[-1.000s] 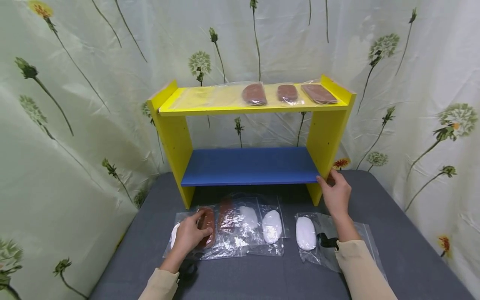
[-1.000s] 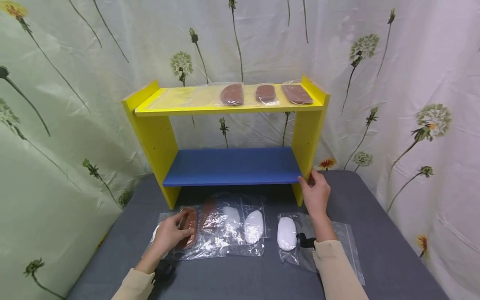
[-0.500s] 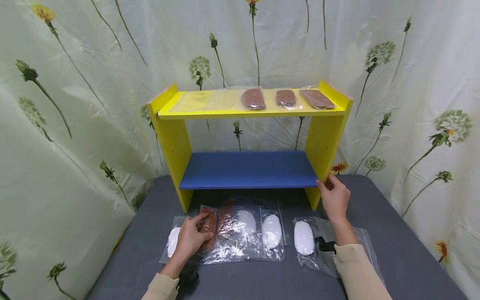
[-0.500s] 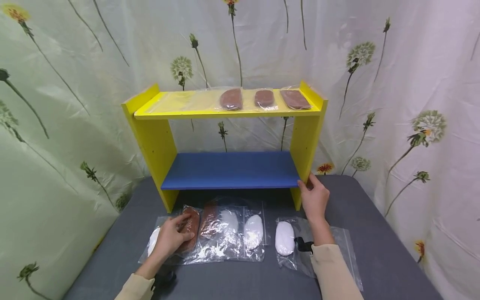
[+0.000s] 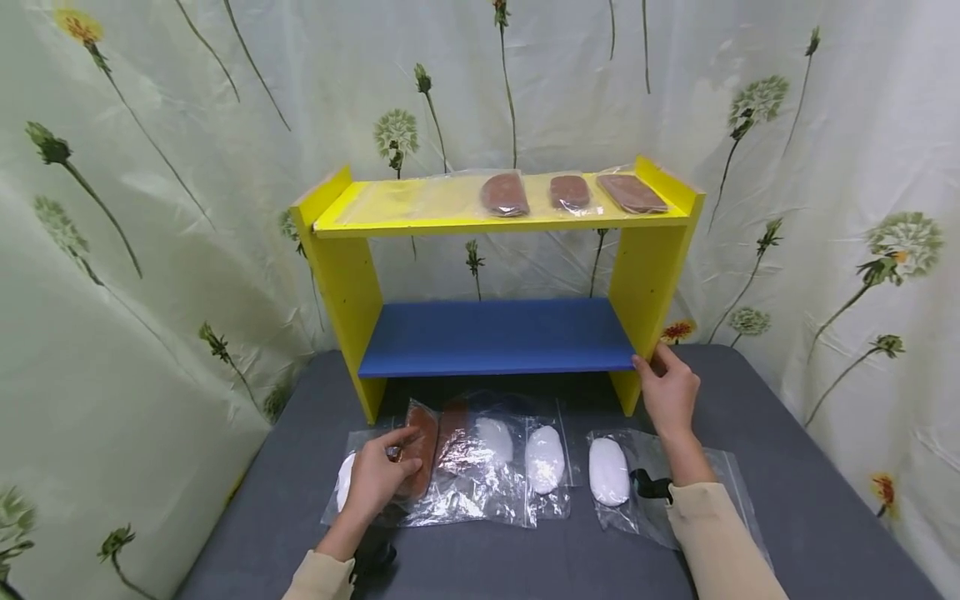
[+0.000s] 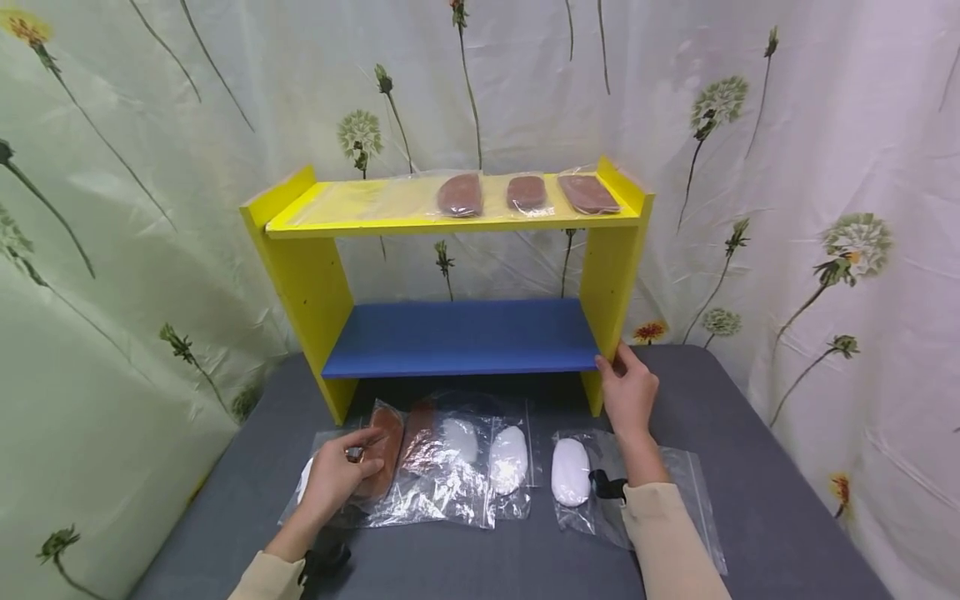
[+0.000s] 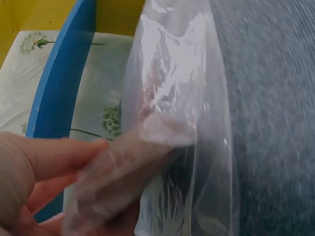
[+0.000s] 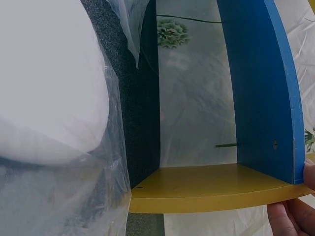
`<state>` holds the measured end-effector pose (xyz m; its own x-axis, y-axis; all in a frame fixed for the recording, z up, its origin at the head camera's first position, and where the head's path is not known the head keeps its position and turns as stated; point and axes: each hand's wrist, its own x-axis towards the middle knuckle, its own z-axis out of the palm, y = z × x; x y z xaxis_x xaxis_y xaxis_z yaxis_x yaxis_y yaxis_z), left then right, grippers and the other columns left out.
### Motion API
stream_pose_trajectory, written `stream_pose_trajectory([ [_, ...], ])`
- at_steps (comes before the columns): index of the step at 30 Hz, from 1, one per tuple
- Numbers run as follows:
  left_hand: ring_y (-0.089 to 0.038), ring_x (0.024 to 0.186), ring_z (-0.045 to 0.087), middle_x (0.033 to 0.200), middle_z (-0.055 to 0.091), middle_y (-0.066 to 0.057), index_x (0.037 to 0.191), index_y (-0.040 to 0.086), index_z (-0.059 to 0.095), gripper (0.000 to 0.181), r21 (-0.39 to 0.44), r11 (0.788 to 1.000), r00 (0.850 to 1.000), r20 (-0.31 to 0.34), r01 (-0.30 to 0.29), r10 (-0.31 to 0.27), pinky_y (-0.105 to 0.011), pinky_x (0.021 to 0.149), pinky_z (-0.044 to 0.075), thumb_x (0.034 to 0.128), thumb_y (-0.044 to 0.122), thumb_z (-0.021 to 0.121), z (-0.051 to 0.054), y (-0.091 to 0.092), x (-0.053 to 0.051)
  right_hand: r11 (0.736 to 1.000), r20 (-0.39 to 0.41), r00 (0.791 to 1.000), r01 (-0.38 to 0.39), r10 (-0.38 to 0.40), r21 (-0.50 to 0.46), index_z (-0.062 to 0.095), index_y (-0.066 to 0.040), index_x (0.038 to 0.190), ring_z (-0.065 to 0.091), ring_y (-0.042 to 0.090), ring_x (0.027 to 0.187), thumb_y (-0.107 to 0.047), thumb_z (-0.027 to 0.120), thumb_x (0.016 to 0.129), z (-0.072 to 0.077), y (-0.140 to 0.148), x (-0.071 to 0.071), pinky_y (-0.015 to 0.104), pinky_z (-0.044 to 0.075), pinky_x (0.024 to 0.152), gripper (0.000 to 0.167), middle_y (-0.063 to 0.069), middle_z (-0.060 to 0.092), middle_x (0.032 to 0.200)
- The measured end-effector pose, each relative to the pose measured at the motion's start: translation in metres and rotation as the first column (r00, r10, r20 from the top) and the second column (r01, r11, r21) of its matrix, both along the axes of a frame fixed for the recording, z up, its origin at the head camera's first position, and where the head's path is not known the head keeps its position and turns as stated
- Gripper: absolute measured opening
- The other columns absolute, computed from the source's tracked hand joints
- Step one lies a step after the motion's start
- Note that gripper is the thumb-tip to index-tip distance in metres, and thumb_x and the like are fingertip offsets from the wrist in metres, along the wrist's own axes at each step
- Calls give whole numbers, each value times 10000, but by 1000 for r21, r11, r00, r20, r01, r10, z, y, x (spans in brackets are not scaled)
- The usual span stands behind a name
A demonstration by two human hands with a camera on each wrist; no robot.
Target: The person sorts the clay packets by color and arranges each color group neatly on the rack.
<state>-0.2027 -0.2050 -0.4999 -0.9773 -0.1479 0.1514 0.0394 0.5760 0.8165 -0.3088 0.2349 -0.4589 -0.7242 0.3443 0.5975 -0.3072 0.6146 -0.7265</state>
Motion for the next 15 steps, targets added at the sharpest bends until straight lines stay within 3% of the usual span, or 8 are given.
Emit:
stream_pose_trajectory([
  [3, -200, 845, 659, 1168, 706, -106, 1237, 145, 737, 464, -2, 1000, 1000, 11, 18, -18, -289, 562, 529, 797, 46, 845, 0, 1, 2, 1000, 11, 1000, -9, 9, -2, 725, -119, 1226, 716, 243, 934, -177, 774, 910, -1, 0, 0, 57, 426, 714, 325, 86, 749, 1087],
  [7, -283, 1000, 689, 1187, 697, -154, 1273, 113, 713, 483, 53, 997, 997, 54, 51, -54, -294, 604, 572, 809, 82, 847, 2, -1, 3, 1000, 9, 1000, -14, 14, -4, 717, -136, 1261, 716, 236, 949, -180, 767, 916, -1, 0, -1, 55, 436, 721, 352, 77, 745, 1106],
  [12, -375, 1163, 613, 1312, 623, -200, 1342, 151, 671, 534, 193, 976, 980, 149, 104, -134, -338, 649, 590, 837, 54, 814, 8, -2, 2, 1000, -1, 1000, -17, 17, 5, 720, -141, 1265, 717, 241, 949, -169, 769, 914, 0, 0, -1, 76, 460, 721, 356, 78, 747, 1102],
  [15, -393, 1251, 553, 1368, 595, -177, 1344, 206, 675, 552, 203, 972, 974, 165, 118, -153, -356, 713, 595, 835, 39, 810, 11, -1, 3, 1000, 1, 1000, -17, 17, 5, 719, -145, 1271, 718, 241, 947, -170, 771, 913, 1, 1, 0, 77, 466, 712, 362, 78, 747, 1103],
])
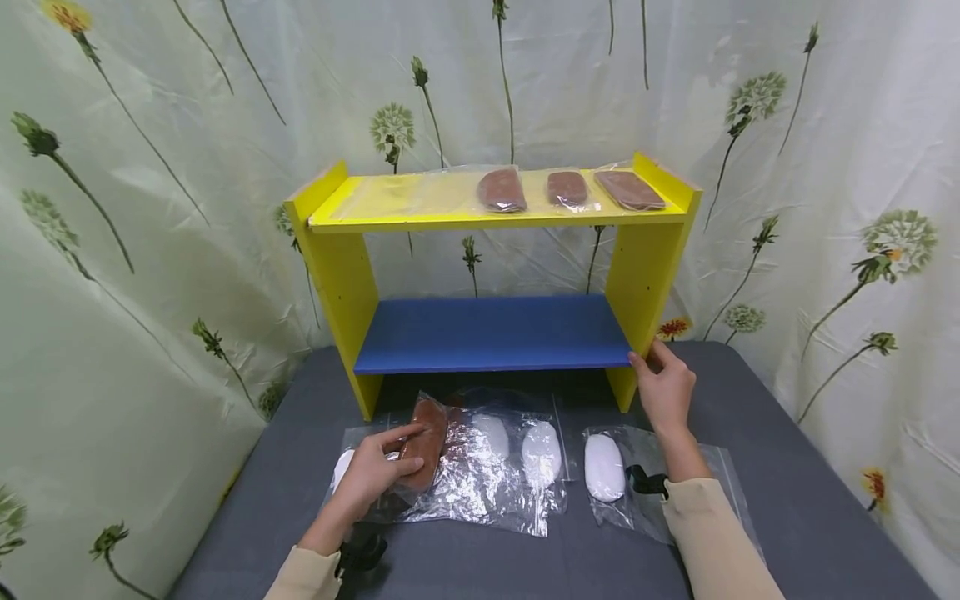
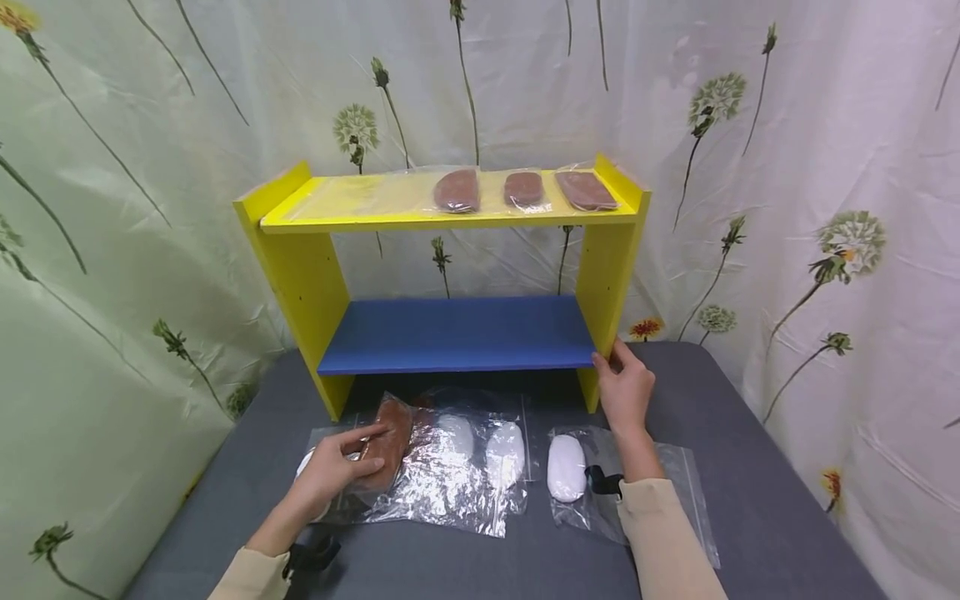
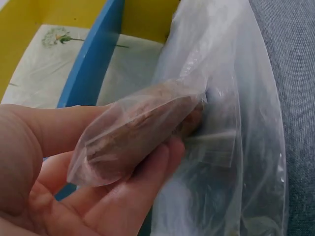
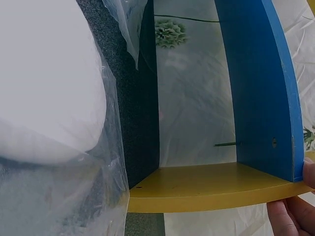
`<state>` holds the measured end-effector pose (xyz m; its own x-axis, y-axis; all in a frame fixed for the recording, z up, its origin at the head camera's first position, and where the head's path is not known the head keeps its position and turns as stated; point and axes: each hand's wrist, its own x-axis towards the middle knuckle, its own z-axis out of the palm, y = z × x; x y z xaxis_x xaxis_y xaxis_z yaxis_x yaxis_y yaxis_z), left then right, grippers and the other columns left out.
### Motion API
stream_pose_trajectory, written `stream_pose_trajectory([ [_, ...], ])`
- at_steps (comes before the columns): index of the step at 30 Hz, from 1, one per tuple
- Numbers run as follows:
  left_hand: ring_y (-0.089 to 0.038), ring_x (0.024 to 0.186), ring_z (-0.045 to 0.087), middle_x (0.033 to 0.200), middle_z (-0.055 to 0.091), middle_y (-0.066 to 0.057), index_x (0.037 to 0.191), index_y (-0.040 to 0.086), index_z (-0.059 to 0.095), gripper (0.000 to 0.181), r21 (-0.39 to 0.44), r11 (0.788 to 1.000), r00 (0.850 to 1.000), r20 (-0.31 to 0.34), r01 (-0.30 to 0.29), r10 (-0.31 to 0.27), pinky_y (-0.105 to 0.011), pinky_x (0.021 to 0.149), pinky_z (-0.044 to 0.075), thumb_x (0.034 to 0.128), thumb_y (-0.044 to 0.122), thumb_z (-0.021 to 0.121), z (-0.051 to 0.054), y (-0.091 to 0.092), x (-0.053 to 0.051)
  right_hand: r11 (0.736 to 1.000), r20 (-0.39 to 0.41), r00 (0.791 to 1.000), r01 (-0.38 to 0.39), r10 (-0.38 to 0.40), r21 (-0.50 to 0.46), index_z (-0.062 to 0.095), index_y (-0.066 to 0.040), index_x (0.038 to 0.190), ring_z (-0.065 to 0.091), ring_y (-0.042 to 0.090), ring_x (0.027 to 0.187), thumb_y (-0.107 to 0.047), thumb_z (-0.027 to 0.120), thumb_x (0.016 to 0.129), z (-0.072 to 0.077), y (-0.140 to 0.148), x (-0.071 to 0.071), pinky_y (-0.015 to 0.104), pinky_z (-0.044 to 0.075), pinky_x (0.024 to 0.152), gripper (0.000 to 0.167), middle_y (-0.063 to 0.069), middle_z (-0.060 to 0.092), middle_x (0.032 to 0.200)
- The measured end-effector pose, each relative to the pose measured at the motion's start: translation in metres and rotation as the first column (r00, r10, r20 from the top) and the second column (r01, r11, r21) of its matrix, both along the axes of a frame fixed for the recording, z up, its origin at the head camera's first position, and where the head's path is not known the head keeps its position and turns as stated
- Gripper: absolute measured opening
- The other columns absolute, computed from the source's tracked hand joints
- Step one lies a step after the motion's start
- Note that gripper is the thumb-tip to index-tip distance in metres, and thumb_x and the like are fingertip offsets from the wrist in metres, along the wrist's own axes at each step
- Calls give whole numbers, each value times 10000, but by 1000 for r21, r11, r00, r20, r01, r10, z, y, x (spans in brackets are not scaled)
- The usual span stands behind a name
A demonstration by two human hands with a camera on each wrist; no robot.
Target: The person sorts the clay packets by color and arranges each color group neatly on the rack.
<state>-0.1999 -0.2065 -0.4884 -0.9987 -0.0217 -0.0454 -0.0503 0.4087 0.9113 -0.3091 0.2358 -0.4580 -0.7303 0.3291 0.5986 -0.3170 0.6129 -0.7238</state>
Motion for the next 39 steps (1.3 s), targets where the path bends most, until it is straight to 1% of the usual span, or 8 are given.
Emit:
stream_pose_trajectory([
  [7, -352, 1238, 570, 1363, 616, -120, 1351, 207, 670, 575, -60, 998, 996, -80, 32, -37, -409, 834, 581, 820, 53, 827, 10, 5, 3, 1000, -15, 1000, 0, 0, -2, 729, -144, 1254, 718, 255, 942, -152, 782, 901, 3, 0, -1, 66, 434, 697, 357, 85, 752, 1076],
  [14, -272, 1126, 633, 1357, 616, -95, 1387, 302, 632, 669, -43, 998, 992, -117, 49, -54, -328, 739, 586, 813, 16, 822, 23, 12, 9, 1000, 6, 1000, -4, 4, -15, 725, -163, 1263, 708, 230, 958, -205, 770, 915, 1, 0, 0, 81, 440, 711, 353, 69, 750, 1090],
  [20, -229, 938, 686, 1338, 616, -110, 1393, 380, 607, 714, -36, 996, 988, -129, 76, -80, -330, 673, 589, 823, -1, 809, 31, 12, 10, 1000, 15, 1000, 4, -4, -15, 725, -172, 1262, 704, 222, 951, -238, 760, 925, -2, 0, -1, 111, 452, 698, 345, 60, 749, 1099],
  [25, -193, 842, 673, 1396, 576, -72, 1387, 434, 593, 746, -13, 994, 984, -141, 112, -113, -271, 494, 444, 848, -56, 757, 36, 13, 13, 1000, 20, 1000, -4, 5, -27, 719, -161, 1268, 699, 217, 951, -235, 756, 928, -2, 0, 0, 98, 451, 701, 349, 65, 746, 1108],
  [29, -219, 731, 629, 1404, 570, -39, 1386, 465, 583, 744, -8, 991, 981, -146, 131, -131, -271, 438, 356, 874, -57, 721, 44, 15, 15, 1000, 17, 1000, -5, 5, -28, 724, -153, 1255, 700, 218, 948, -221, 761, 924, -2, 1, -1, 95, 449, 701, 340, 67, 747, 1101],
  [33, -213, 776, 628, 1392, 583, 27, 1395, 462, 577, 728, -49, 986, 964, -206, 161, -168, -271, 495, 446, 894, -49, 711, 52, 17, 16, 1000, 17, 1000, -5, 5, -26, 725, -159, 1256, 700, 225, 965, -231, 756, 928, -1, 1, -2, 102, 451, 719, 337, 64, 747, 1105],
  [36, -174, 930, 645, 1374, 589, 94, 1402, 458, 573, 742, -89, 979, 943, -265, 184, -201, -271, 628, 538, 895, -67, 707, 58, 19, 18, 1000, 28, 1000, -9, 10, -27, 720, -164, 1265, 699, 227, 982, -236, 752, 931, -1, 2, -1, 96, 449, 730, 343, 62, 744, 1118],
  [39, -163, 980, 636, 1302, 625, 119, 1409, 448, 570, 758, -130, 972, 920, -320, 196, -228, -281, 717, 566, 888, -86, 706, 63, 21, 19, 1000, 40, 999, -12, 13, -28, 716, -168, 1275, 697, 222, 990, -238, 752, 931, -2, 3, 0, 90, 447, 731, 353, 61, 743, 1121],
])
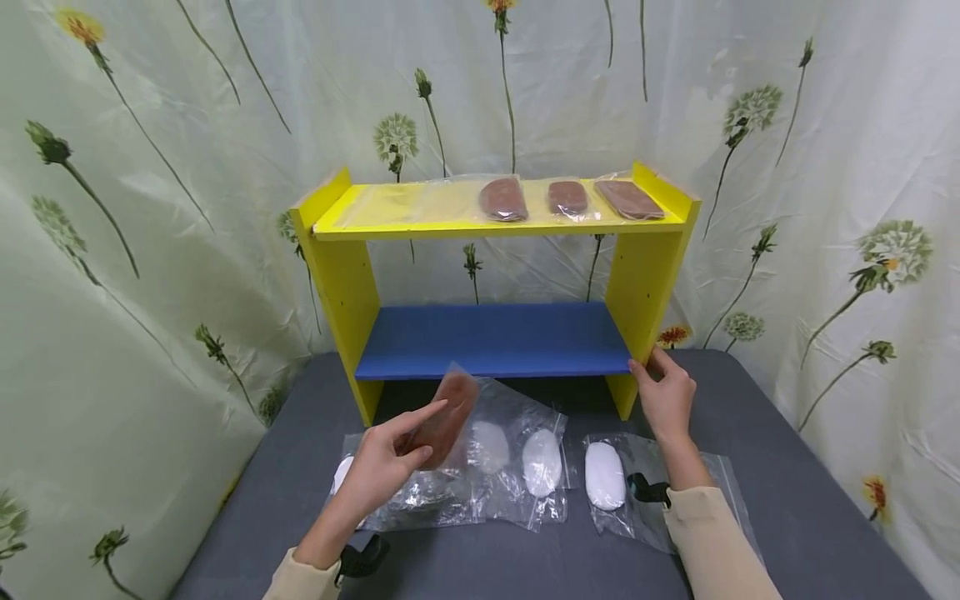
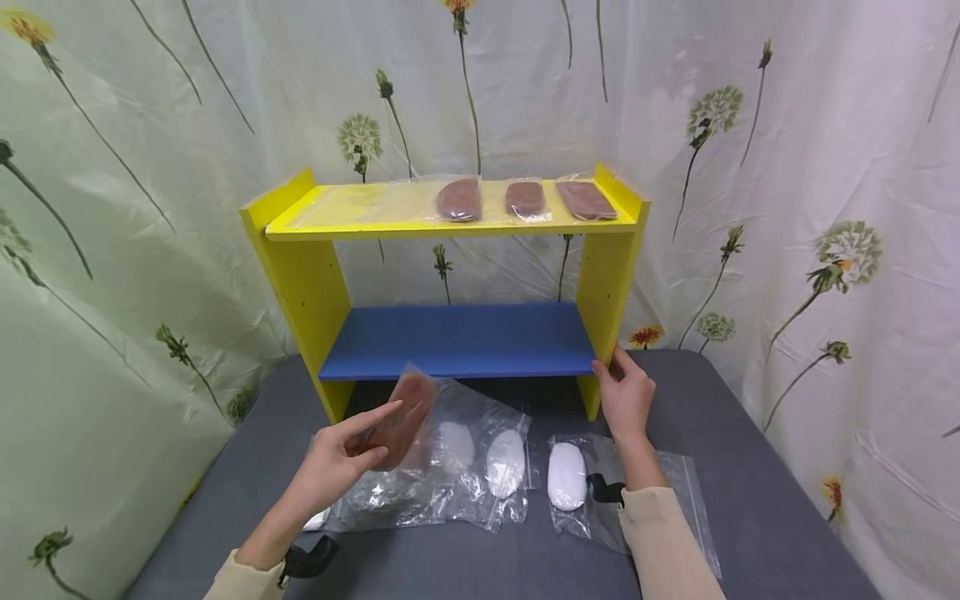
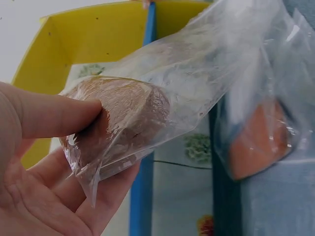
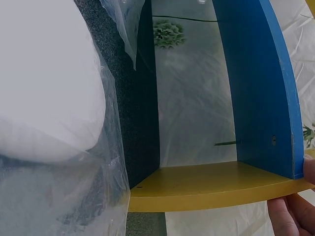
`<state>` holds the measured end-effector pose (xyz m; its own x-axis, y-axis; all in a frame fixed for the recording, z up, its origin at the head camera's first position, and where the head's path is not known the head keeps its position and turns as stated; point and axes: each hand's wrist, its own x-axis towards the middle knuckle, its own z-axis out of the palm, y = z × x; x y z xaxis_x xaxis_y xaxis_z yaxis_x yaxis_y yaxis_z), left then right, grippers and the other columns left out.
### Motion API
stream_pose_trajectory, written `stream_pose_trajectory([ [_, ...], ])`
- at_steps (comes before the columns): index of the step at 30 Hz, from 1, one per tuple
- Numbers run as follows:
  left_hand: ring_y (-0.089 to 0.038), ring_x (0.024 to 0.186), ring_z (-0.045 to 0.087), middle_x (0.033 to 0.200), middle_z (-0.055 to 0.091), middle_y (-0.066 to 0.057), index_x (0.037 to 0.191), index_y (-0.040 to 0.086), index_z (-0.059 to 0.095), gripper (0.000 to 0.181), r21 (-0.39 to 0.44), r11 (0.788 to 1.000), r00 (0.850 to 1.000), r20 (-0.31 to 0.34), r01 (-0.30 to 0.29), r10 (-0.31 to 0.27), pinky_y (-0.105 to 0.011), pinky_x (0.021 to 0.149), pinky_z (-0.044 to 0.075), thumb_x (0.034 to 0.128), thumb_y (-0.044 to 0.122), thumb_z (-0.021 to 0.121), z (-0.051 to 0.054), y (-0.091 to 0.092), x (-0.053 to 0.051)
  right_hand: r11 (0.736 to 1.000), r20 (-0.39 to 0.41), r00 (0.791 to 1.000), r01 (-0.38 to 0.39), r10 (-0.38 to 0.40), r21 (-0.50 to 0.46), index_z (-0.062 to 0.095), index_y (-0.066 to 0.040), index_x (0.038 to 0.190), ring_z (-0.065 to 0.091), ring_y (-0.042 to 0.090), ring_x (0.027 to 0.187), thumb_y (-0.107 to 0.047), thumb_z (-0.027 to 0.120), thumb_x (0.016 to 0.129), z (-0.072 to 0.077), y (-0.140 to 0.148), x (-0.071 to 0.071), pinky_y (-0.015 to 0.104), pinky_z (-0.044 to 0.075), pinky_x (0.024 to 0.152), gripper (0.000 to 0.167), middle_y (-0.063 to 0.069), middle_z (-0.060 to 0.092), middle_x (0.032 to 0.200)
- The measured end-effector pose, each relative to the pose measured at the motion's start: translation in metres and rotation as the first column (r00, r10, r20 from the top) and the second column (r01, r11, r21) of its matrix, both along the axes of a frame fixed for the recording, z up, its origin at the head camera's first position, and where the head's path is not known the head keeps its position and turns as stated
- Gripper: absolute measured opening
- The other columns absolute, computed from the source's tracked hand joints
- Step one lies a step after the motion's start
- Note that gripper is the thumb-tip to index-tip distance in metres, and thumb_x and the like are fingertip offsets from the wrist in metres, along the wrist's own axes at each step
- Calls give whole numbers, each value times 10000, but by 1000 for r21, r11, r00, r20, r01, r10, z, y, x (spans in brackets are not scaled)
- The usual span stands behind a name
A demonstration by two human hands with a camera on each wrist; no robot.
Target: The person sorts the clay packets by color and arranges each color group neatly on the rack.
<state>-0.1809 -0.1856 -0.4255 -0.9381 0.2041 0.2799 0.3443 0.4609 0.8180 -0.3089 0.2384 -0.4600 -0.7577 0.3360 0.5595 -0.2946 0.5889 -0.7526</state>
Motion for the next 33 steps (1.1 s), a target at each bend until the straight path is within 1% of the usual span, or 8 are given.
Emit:
stream_pose_trajectory([
  [3, -168, 966, 622, 1258, 641, 115, 1423, 423, 564, 756, -37, 999, 997, -77, 19, -22, -292, 714, 563, 887, -92, 703, 6, 3, 1, 1000, -4, 1000, -2, 2, 3, 714, -169, 1280, 696, 228, 993, -238, 756, 928, 0, 1, 1, 99, 447, 733, 361, 67, 744, 1115],
  [5, -171, 956, 613, 1277, 640, 97, 1435, 389, 563, 755, -64, 997, 990, -138, 33, -42, -301, 694, 554, 881, -104, 702, 10, 4, 1, 1000, -6, 1000, -1, 1, 4, 714, -170, 1282, 696, 229, 994, -242, 756, 928, 0, 2, 1, 101, 447, 730, 364, 67, 744, 1114],
  [10, -139, 931, 602, 1322, 625, 107, 1442, 333, 572, 761, -121, 992, 958, -276, 43, -75, -291, 672, 530, 853, -125, 724, 22, 6, -2, 1000, 2, 1000, -3, 3, 8, 707, -167, 1292, 696, 228, 991, -235, 756, 928, 0, 2, 0, 86, 443, 718, 374, 66, 741, 1127],
  [12, -123, 943, 603, 1326, 620, 126, 1442, 324, 574, 757, -130, 990, 946, -313, 46, -86, -282, 673, 522, 849, -118, 734, 27, 6, -4, 1000, 1, 1000, -4, 4, 7, 707, -163, 1292, 698, 228, 988, -223, 760, 925, 0, 1, 0, 81, 442, 717, 376, 67, 741, 1126],
  [18, -112, 1159, 599, 1371, 594, 123, 1463, 305, 551, 749, -147, 985, 921, -364, 92, -141, -294, 776, 554, 858, -95, 737, 44, 5, -8, 1000, -5, 1000, -3, 3, 12, 709, -165, 1293, 704, 227, 987, -238, 760, 925, -2, 1, -1, 76, 439, 726, 379, 63, 744, 1117],
  [26, -130, 1214, 585, 1354, 615, 84, 1472, 282, 545, 723, -166, 980, 885, -433, 107, -170, -329, 906, 555, 865, -55, 745, 80, 6, -16, 1000, 10, 1000, -10, 10, -2, 694, -173, 1317, 696, 221, 988, -250, 749, 932, -2, 1, 1, 72, 445, 733, 396, 64, 739, 1132],
  [30, -120, 1161, 598, 1343, 625, 78, 1464, 267, 557, 709, -153, 982, 865, -472, 112, -172, -284, 865, 552, 860, -50, 750, 99, 6, -20, 1000, 16, 1000, -10, 10, -4, 690, -178, 1323, 692, 214, 989, -257, 744, 936, -1, 1, 0, 78, 449, 735, 398, 63, 738, 1136],
  [33, -133, 1140, 608, 1342, 632, 49, 1457, 227, 569, 695, -142, 982, 838, -515, 121, -178, -253, 844, 543, 852, -62, 752, 113, 6, -25, 1000, 14, 1000, -10, 10, -2, 694, -174, 1316, 690, 212, 979, -259, 743, 936, -1, 1, 0, 85, 451, 734, 392, 65, 740, 1129],
])
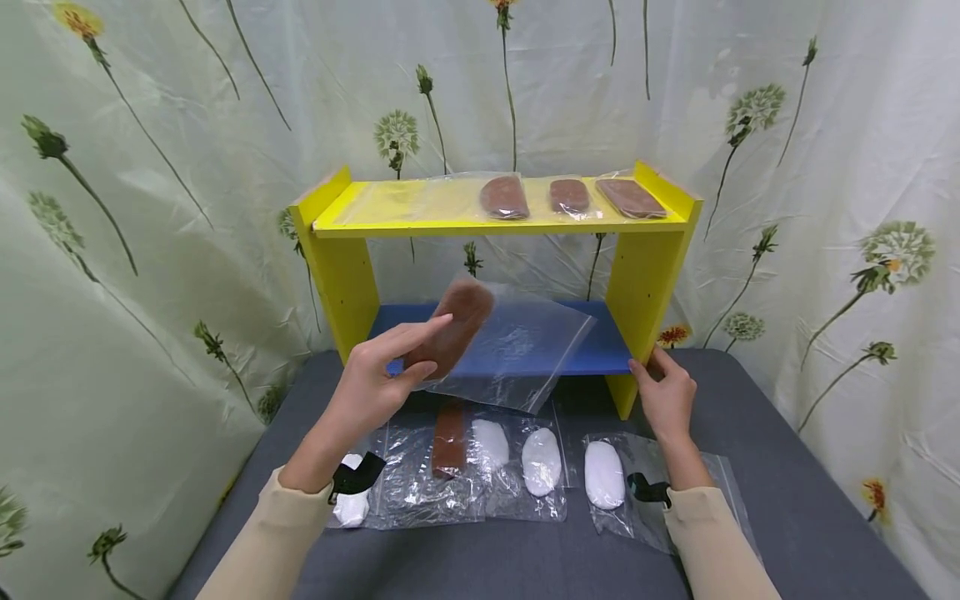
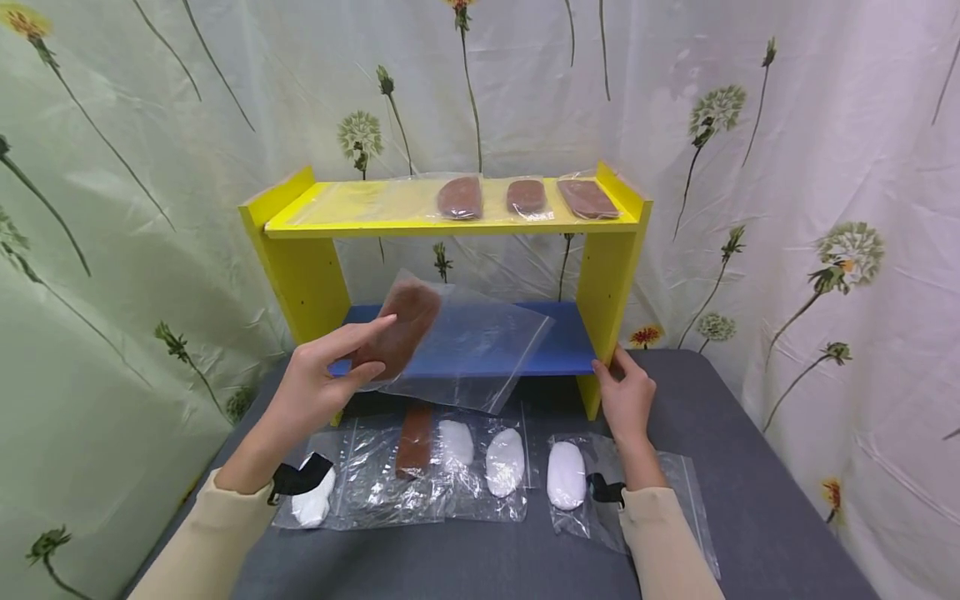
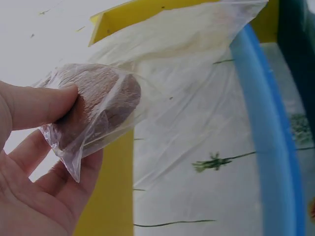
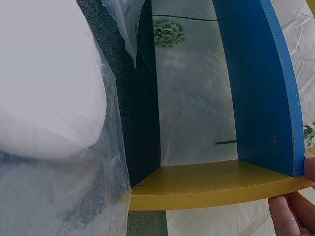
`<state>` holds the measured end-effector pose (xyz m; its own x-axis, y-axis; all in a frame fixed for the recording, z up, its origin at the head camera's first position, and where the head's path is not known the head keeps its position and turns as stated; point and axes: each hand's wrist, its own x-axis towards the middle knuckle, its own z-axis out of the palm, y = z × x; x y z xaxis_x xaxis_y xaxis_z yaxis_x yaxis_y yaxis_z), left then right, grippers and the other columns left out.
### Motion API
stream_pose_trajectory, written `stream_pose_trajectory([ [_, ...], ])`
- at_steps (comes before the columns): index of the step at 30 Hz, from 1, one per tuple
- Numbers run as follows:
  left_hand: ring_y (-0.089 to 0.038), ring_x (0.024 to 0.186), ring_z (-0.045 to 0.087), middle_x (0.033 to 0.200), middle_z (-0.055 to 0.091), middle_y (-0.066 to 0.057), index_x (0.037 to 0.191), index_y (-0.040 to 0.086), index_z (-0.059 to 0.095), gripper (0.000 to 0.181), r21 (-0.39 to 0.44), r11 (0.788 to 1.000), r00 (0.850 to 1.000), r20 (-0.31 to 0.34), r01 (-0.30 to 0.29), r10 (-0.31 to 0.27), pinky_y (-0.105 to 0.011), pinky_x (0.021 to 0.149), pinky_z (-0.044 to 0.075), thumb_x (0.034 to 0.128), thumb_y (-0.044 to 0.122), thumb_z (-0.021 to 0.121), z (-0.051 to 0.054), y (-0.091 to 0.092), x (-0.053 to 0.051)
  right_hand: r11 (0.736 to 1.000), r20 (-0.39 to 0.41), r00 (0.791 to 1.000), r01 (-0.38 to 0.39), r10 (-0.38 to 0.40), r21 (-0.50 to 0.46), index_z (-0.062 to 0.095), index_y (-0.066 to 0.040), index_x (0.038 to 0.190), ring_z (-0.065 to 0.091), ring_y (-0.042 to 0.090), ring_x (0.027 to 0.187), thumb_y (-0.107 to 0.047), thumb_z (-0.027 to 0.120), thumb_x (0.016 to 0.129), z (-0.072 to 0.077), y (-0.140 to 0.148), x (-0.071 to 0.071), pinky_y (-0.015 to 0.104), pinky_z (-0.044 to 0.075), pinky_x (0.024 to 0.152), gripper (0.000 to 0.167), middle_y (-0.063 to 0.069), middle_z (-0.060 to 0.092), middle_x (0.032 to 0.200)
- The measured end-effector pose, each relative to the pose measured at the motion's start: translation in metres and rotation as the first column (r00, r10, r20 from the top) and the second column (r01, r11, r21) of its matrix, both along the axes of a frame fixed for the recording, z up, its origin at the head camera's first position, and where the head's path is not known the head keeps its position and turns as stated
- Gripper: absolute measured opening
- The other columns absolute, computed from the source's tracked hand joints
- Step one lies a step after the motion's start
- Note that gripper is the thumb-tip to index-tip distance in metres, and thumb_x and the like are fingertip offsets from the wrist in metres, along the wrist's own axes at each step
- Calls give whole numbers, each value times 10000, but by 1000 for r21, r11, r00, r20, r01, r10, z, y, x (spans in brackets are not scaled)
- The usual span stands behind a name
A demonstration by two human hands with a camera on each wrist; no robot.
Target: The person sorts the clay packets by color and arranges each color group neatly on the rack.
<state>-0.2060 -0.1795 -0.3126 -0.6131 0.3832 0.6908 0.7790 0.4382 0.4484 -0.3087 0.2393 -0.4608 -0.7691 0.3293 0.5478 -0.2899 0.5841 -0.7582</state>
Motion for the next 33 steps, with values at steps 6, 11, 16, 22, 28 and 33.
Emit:
stream_pose_trajectory([
  [6, -150, 1147, 610, 1339, 640, 22, 1449, 193, 579, 686, 46, 999, 997, -73, 19, -15, -226, 855, 535, 844, -79, 753, 27, -2, -9, 1000, -9, 1000, -2, 2, 3, 709, -163, 1286, 694, 215, 974, -253, 749, 933, 0, 0, 0, 84, 448, 734, 367, 71, 745, 1109],
  [11, -142, 1055, 616, 1304, 659, 17, 1446, 189, 583, 679, 71, 997, 993, -115, 14, -6, -215, 814, 540, 846, -81, 752, 47, -2, -15, 1000, -8, 1000, -1, 1, 2, 710, -160, 1283, 698, 218, 982, -254, 749, 933, 0, 0, 0, 76, 445, 735, 364, 73, 744, 1113],
  [16, -143, 964, 610, 1282, 666, 9, 1447, 190, 582, 687, 127, 992, 993, -121, 26, -11, -233, 828, 557, 842, -86, 752, 63, -2, -19, 1000, 3, 1000, 2, -2, 0, 704, -161, 1289, 697, 215, 990, -266, 742, 938, -1, 0, 0, 88, 467, 747, 368, 73, 741, 1124],
  [22, -203, 976, 610, 1294, 650, -31, 1444, 243, 584, 679, 277, 961, 998, -49, -11, 26, -262, 870, 559, 861, -67, 746, 82, -4, -27, 1000, 1, 1000, 0, 0, -6, 708, -165, 1281, 693, 219, 987, -272, 737, 941, -3, 1, 0, 94, 469, 733, 357, 72, 741, 1116],
  [28, -234, 968, 642, 1238, 642, -87, 1411, 259, 615, 619, 392, 916, 995, -14, -85, 98, -271, 885, 557, 879, -27, 748, 101, -15, -42, 1000, -6, 1000, -7, 7, -2, 702, -187, 1297, 693, 223, 986, -289, 738, 940, -2, 1, -1, 115, 464, 683, 373, 70, 742, 1116],
  [33, -229, 976, 659, 1285, 648, -70, 1400, 278, 622, 605, 443, 884, 988, 19, -147, 155, -268, 853, 563, 877, 11, 764, 117, -24, -56, 1000, 7, 1000, -5, 5, -2, 703, -175, 1291, 689, 228, 1000, -276, 738, 941, -1, 1, -1, 120, 462, 694, 366, 78, 741, 1116],
])
